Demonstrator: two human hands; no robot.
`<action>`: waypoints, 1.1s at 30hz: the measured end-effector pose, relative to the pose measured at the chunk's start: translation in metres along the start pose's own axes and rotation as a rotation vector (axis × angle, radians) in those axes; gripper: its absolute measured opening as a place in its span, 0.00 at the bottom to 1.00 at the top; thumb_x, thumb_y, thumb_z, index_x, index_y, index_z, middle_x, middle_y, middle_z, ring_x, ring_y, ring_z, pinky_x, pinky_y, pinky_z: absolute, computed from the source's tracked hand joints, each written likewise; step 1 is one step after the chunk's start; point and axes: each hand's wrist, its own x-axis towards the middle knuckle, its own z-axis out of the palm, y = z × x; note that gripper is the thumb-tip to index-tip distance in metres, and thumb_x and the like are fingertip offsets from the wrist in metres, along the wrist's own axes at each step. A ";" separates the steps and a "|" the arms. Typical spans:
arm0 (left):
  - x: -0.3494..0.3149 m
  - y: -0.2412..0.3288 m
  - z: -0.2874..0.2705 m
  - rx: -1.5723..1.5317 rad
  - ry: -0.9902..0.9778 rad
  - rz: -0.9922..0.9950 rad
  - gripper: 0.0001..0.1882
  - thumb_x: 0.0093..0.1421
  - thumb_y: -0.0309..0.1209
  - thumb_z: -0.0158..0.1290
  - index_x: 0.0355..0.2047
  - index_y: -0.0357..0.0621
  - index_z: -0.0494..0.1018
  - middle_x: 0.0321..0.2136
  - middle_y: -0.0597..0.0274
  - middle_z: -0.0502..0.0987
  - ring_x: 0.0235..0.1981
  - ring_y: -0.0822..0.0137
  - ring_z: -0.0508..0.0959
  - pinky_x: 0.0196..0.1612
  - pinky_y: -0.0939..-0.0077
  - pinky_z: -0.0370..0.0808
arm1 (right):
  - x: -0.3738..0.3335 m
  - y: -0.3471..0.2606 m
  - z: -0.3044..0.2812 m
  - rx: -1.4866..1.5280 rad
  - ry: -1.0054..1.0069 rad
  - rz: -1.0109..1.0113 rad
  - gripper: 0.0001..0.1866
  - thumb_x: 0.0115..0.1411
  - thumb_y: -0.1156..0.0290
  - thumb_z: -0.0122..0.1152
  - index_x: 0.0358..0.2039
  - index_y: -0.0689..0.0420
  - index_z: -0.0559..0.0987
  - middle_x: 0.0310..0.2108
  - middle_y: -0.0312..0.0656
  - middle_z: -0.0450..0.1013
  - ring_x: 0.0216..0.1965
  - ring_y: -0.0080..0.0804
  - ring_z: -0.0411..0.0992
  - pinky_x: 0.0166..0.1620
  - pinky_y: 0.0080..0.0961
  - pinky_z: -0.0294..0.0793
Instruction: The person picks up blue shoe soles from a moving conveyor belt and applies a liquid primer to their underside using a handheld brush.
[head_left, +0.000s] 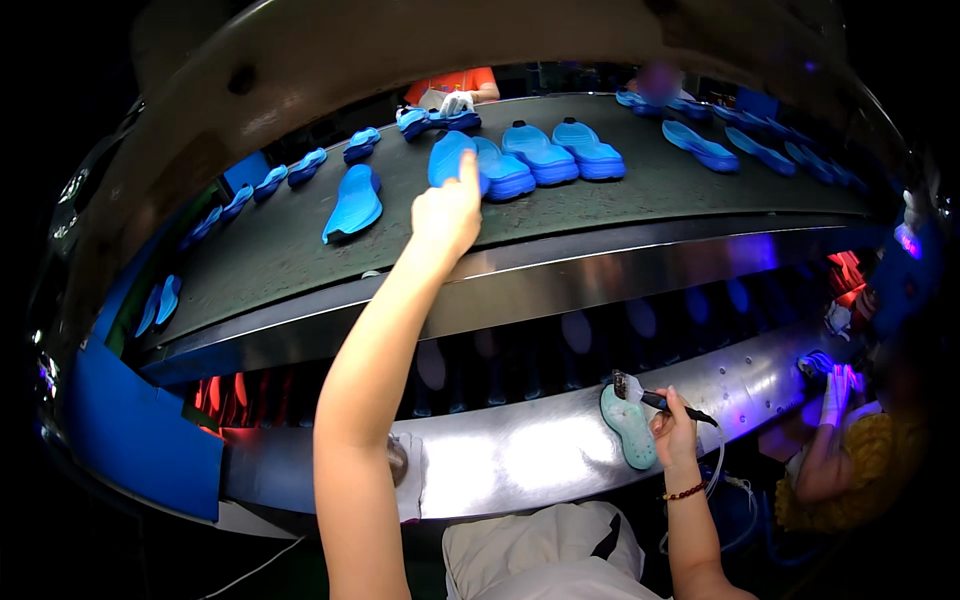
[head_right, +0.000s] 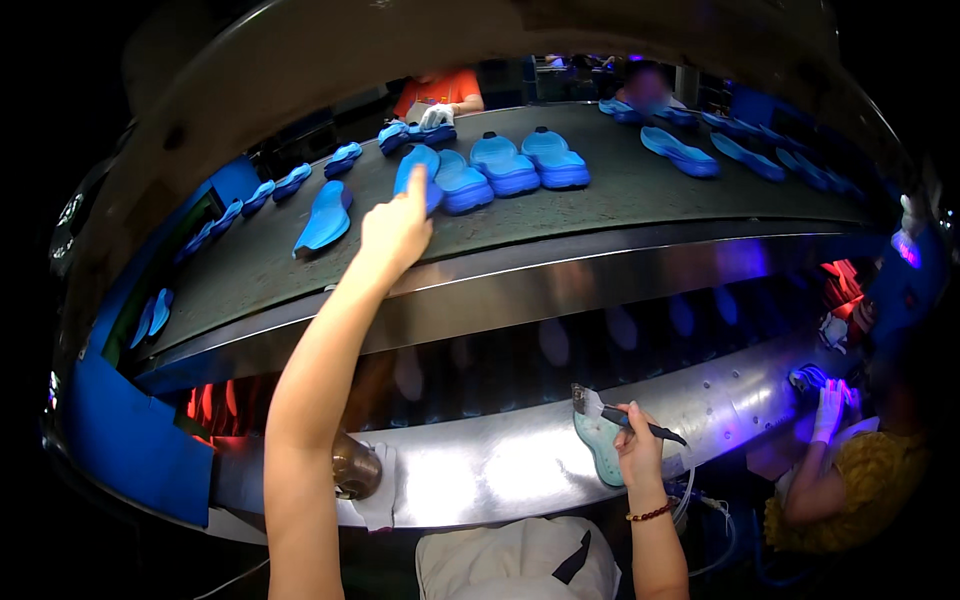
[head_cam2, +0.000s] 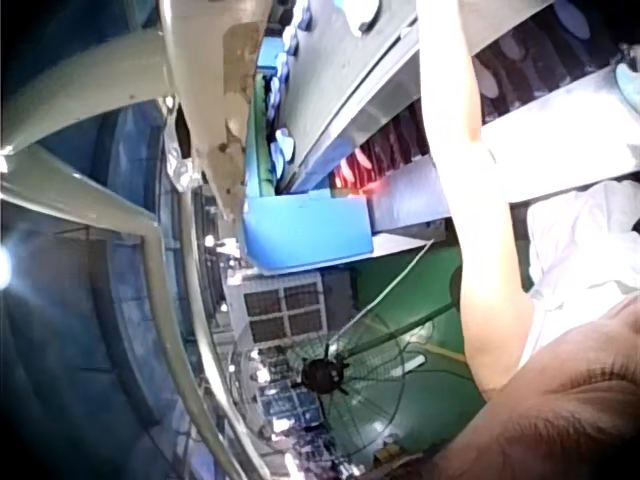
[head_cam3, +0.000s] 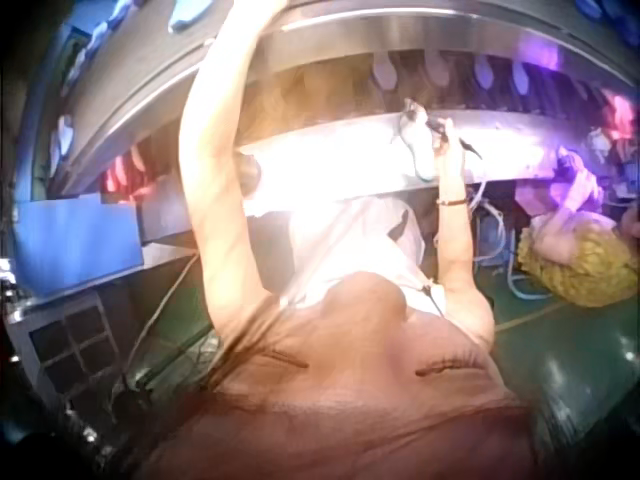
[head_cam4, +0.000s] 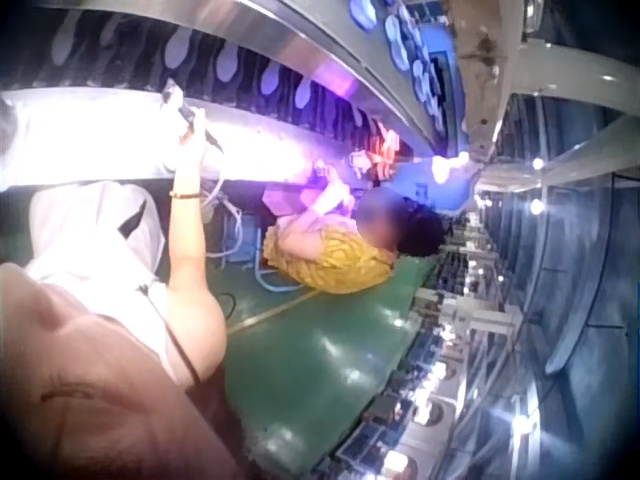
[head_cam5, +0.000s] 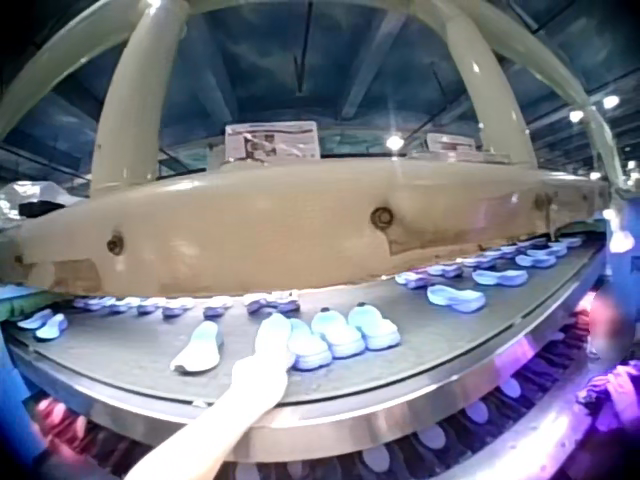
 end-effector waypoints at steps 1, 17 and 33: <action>0.002 -0.001 -0.001 0.090 -0.014 -0.017 0.28 0.45 0.25 0.54 0.48 0.39 0.61 0.35 0.46 0.74 0.37 0.48 0.76 0.39 0.62 0.73 | 0.000 -0.001 -0.003 0.006 -0.001 0.008 0.11 0.58 0.66 0.52 0.32 0.62 0.73 0.26 0.39 0.72 0.14 0.20 0.63 0.19 0.12 0.61; 0.072 0.044 0.051 0.013 -0.098 0.086 0.13 0.52 0.23 0.45 0.38 0.42 0.72 0.41 0.55 0.73 0.45 0.54 0.72 0.44 0.51 0.70 | 0.021 0.016 -0.038 0.093 0.143 0.103 0.09 0.57 0.64 0.53 0.28 0.57 0.74 0.23 0.36 0.71 0.13 0.21 0.62 0.18 0.15 0.60; -0.067 0.028 0.018 -1.223 0.418 0.093 0.12 0.56 0.36 0.50 0.28 0.38 0.70 0.34 0.57 0.72 0.37 0.68 0.71 0.43 0.75 0.66 | 0.016 0.014 -0.041 0.057 0.016 0.053 0.10 0.58 0.67 0.52 0.37 0.59 0.72 0.30 0.38 0.73 0.24 0.23 0.70 0.27 0.15 0.65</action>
